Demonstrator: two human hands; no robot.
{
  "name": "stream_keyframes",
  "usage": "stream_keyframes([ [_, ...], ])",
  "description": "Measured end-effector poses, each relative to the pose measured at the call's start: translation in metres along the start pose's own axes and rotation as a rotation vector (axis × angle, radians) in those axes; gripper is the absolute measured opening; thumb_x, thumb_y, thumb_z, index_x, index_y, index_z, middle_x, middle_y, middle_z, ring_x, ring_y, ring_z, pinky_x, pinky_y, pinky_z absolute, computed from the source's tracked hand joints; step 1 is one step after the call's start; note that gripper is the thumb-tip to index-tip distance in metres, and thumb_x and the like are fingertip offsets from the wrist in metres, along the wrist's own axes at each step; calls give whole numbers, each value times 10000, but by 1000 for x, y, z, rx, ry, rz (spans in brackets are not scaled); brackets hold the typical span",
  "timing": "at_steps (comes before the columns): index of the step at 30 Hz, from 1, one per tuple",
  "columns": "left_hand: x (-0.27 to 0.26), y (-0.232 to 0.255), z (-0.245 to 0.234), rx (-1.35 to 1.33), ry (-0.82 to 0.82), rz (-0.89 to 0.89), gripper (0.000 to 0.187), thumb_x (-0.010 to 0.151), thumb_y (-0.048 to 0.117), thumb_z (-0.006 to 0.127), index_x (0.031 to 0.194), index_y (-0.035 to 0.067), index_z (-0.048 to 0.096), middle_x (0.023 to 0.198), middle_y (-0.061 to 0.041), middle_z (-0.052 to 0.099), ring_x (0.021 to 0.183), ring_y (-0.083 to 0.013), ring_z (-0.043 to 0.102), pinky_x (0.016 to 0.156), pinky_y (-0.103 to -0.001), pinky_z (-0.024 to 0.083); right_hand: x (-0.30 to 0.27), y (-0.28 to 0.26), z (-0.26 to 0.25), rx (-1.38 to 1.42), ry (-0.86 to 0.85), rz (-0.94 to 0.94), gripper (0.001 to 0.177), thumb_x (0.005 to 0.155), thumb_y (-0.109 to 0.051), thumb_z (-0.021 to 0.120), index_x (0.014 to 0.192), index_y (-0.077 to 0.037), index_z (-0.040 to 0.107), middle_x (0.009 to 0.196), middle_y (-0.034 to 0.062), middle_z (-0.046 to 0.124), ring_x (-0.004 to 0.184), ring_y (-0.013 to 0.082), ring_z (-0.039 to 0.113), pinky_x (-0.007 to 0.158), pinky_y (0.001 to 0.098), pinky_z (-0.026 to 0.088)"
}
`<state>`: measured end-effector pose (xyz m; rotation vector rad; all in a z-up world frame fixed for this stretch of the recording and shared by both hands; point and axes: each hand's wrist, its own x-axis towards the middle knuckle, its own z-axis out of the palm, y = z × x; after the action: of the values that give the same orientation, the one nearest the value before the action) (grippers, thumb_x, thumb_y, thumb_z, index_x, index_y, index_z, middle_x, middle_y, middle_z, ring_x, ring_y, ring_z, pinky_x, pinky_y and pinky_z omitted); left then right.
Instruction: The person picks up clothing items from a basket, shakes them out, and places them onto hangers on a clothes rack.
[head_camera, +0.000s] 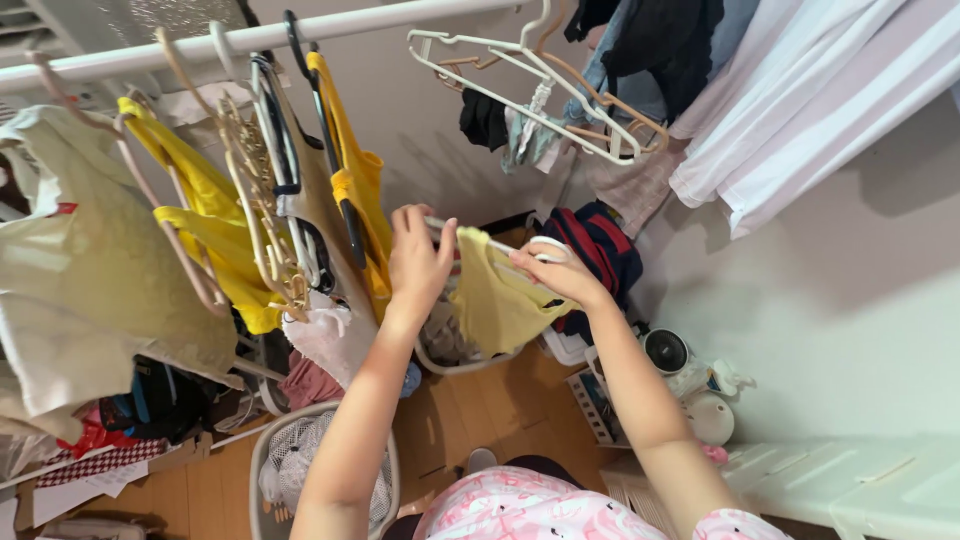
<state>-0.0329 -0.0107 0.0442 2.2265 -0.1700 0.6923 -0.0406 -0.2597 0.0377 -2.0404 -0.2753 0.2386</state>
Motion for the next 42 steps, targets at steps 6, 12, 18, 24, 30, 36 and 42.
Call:
stream_keyframes([
  [6, -11, -8, -28, -178, 21, -153, 608, 981, 259, 670, 1460, 5, 395, 1415, -237, 468, 1028, -329, 684, 835, -424, 555, 57, -51, 5, 404, -74, -158, 406, 1032, -126, 493, 1425, -29, 472, 1035, 81, 694, 783, 123, 674, 707, 293, 589],
  [12, -44, -16, -44, -211, 59, -123, 555, 975, 223, 671, 1427, 1, 439, 1376, -231, 509, 1012, -333, 672, 872, -407, 557, 193, -107, 5, 365, 67, -293, 394, 1072, -104, 496, 1440, 30, 447, 1069, 167, 697, 697, 184, 708, 607, 337, 614],
  [18, -107, -62, -75, -389, -197, -231, 321, 1002, 223, 630, 1264, 38, 601, 1157, -159, 637, 982, -263, 726, 846, -384, 567, 318, -103, 32, 189, 285, -372, 387, 973, -72, 478, 1352, 8, 456, 950, 134, 684, 529, 190, 724, 429, 339, 612],
  [24, -245, -197, -94, -264, -150, -447, 211, 993, 181, 638, 1148, 45, 687, 1081, -179, 729, 1027, -326, 730, 894, -407, 567, 201, -69, 97, -121, 435, -792, 396, 1182, -163, 479, 1527, 31, 459, 1554, 220, 497, 1484, 323, 476, 1282, 426, 324],
  [30, -438, -298, -138, 168, 104, -866, 409, 900, 105, 609, 1303, 45, 571, 1210, -248, 631, 1121, -459, 607, 947, -518, 478, -23, 24, 268, -649, 322, -944, 218, 944, -14, 611, 1162, -4, 613, 1203, 219, 602, 1204, 416, 530, 1102, 560, 372],
  [36, -512, -329, -169, 127, 133, -1104, 513, 892, 115, 610, 1389, 48, 503, 1290, -289, 551, 1133, -489, 583, 944, -521, 488, -68, 110, 453, -257, -490, -283, 297, 898, -60, 600, 1170, -95, 714, 1148, 138, 704, 1076, 313, 674, 903, 407, 544],
  [42, -544, -373, -169, -8, 93, -1151, 523, 907, 142, 589, 1412, 65, 477, 1312, -274, 550, 1125, -457, 601, 944, -503, 505, -43, 100, 611, -353, -670, 114, 310, 886, -171, 625, 1176, -155, 734, 1137, 129, 741, 1048, 294, 712, 909, 379, 550],
])
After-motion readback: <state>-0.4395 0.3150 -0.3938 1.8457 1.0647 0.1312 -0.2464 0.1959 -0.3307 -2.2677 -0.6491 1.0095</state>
